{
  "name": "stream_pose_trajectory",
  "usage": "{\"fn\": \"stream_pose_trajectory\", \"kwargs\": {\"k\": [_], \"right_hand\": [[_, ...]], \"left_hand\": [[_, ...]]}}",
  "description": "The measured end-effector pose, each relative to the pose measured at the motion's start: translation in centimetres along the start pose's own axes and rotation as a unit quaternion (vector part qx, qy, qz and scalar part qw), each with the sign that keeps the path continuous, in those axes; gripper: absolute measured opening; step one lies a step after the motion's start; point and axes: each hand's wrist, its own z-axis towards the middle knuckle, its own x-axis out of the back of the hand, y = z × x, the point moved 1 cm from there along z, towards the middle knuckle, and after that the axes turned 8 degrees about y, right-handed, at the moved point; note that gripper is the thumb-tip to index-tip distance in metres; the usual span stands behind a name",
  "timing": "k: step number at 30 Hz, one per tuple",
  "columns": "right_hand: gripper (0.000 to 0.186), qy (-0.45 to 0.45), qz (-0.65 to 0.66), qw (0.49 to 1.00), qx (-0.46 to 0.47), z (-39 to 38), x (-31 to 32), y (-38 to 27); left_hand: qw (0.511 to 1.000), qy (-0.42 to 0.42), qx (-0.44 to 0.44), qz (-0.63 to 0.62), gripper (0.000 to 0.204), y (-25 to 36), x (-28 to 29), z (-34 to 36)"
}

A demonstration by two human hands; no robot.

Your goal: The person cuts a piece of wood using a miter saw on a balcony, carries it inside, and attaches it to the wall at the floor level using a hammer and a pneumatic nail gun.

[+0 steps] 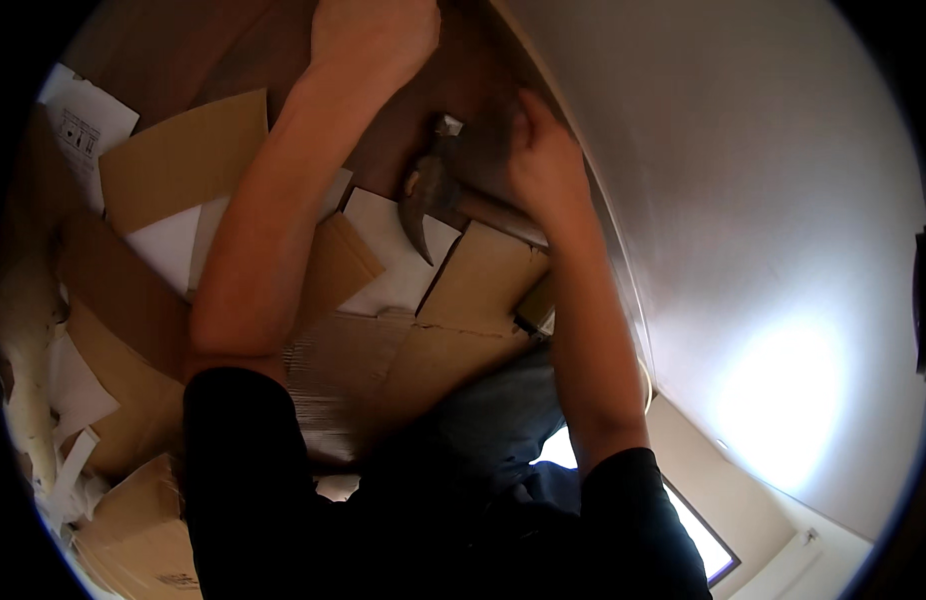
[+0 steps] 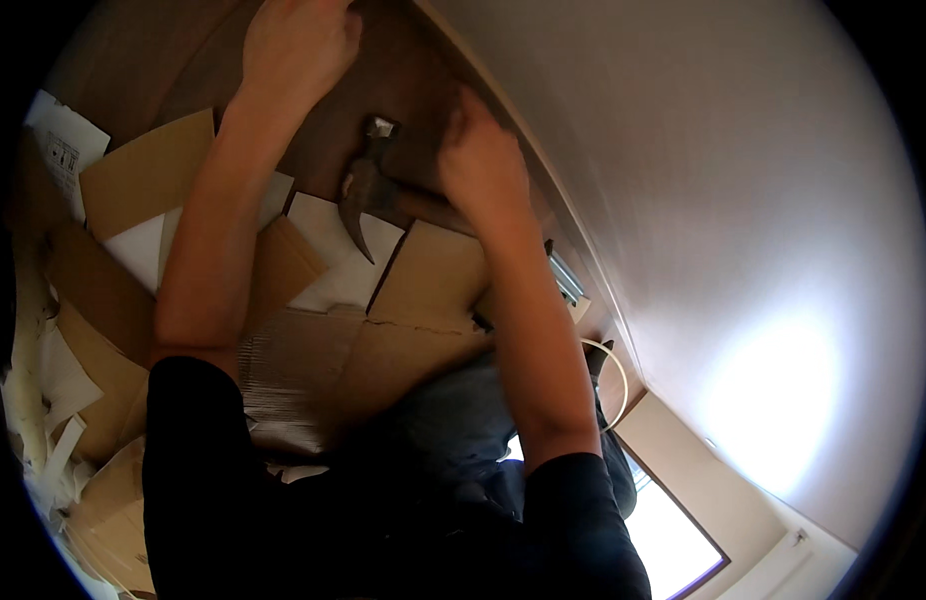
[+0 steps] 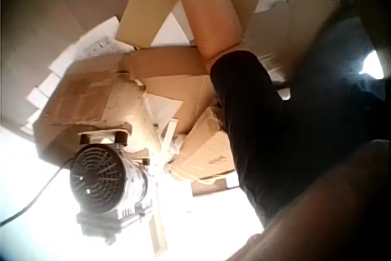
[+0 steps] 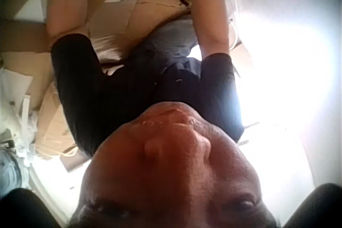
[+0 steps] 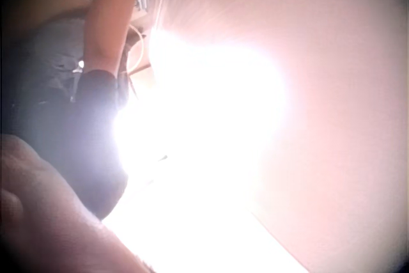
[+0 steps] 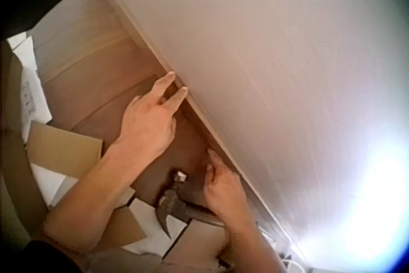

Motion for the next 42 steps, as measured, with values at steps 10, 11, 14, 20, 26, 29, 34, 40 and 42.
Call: {"fn": "stream_pose_trajectory", "kwargs": {"k": [10,11,14,20,26,29,34,40,42], "right_hand": [[0.041,0.057,-0.015,0.965,0.257,-7.6,-1.2,1.6],[0.041,-0.014,-0.022,0.967,0.252,-6.7,-1.3,1.6],[0.04,-0.08,-0.043,0.968,0.233,-7.7,1.1,0.7],[0.04,-0.057,-0.03,0.979,0.192,-16.2,5.2,12.4],[0.043,-0.058,-0.057,0.987,0.14,-22.9,5.0,24.0],[0.044,-0.026,-0.054,0.986,0.156,-22.9,4.9,25.7],[0.046,-0.135,-0.021,0.991,0.001,-21.7,4.6,25.9],[0.042,-0.113,-0.034,0.993,0.014,-22.3,3.1,26.6],[0.04,-0.084,-0.092,0.989,0.076,-21.8,3.4,25.3]], "left_hand": [[0.993,0.036,-0.092,-0.059,0.054,1.3,-0.9,0.9],[0.991,0.027,-0.096,-0.09,0.038,1.3,-1.9,0.2],[0.989,-0.009,-0.086,-0.121,0.026,0.8,-2.3,0.0],[0.991,-0.102,-0.055,-0.063,0.032,1.4,-2.6,-0.2],[0.991,-0.097,-0.091,-0.011,0.036,2.0,-3.5,-0.5],[0.996,-0.069,-0.038,-0.037,0.036,2.0,-3.6,-0.5],[0.998,-0.061,0.0,-0.033,0.026,1.2,-3.7,-0.4],[0.995,-0.019,-0.046,-0.09,0.009,1.5,-4.2,-0.1],[0.995,-0.01,-0.04,-0.088,0.009,0.4,-3.8,-0.1]]}}
